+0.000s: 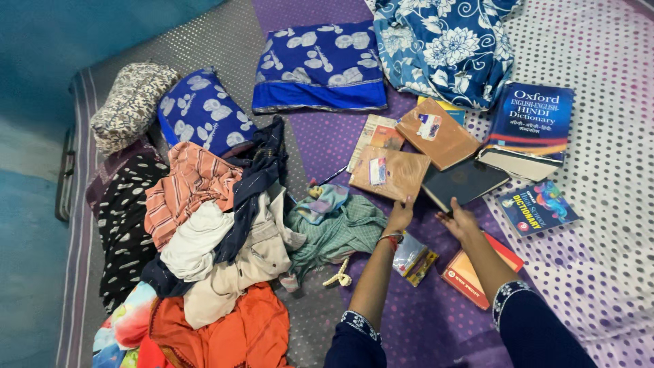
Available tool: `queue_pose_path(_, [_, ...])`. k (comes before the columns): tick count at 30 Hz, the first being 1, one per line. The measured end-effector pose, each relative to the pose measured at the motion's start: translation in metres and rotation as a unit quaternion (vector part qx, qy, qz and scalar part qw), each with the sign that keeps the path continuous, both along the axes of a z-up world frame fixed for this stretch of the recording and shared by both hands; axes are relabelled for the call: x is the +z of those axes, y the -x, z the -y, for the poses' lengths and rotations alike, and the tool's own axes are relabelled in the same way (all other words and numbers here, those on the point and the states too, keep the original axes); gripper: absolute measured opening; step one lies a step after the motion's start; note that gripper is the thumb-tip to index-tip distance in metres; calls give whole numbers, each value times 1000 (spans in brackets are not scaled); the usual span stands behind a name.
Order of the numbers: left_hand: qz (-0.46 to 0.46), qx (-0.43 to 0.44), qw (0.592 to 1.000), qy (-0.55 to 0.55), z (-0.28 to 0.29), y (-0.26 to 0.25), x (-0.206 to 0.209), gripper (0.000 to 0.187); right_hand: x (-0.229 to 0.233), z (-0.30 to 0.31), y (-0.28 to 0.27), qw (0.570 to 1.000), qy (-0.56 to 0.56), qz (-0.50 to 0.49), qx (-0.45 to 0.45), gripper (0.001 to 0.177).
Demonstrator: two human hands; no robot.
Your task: The person picks up books and folders from a bed, stacks them, and places them onto a metal shelf. They also handle and move various pieces of clothing scattered across the bed.
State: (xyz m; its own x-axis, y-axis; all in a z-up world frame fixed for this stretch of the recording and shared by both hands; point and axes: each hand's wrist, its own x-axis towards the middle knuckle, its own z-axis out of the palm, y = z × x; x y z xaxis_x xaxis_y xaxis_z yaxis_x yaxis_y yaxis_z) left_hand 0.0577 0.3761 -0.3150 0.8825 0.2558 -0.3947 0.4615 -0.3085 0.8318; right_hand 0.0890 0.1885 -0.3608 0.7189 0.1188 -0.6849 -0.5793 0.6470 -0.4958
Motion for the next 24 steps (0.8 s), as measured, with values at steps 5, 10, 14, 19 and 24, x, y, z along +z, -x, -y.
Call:
queue_pose_path(5, [75, 43, 996, 33, -5, -15, 8, 78, 23, 2, -20, 999, -25, 34, -34, 36])
queue_pose_path(10, [36, 33, 991, 122, 1, -28, 11, 76, 50, 30, -13, 991, -102, 22, -84, 24])
queue_pose_path(14, [-53, 79, 931, 351, 9, -45, 23, 92, 65, 47, -5, 995, -87, 24, -37, 22])
queue_pose_path(19, [-80, 90, 895, 429, 12, -39, 28, 94, 104, 71, 19, 991, -53, 60, 107, 26])
queue_pose_path(24, [-4, 38, 966, 254, 23, -29, 35, 75, 188, 90, 44, 927, 148, 174, 298, 39])
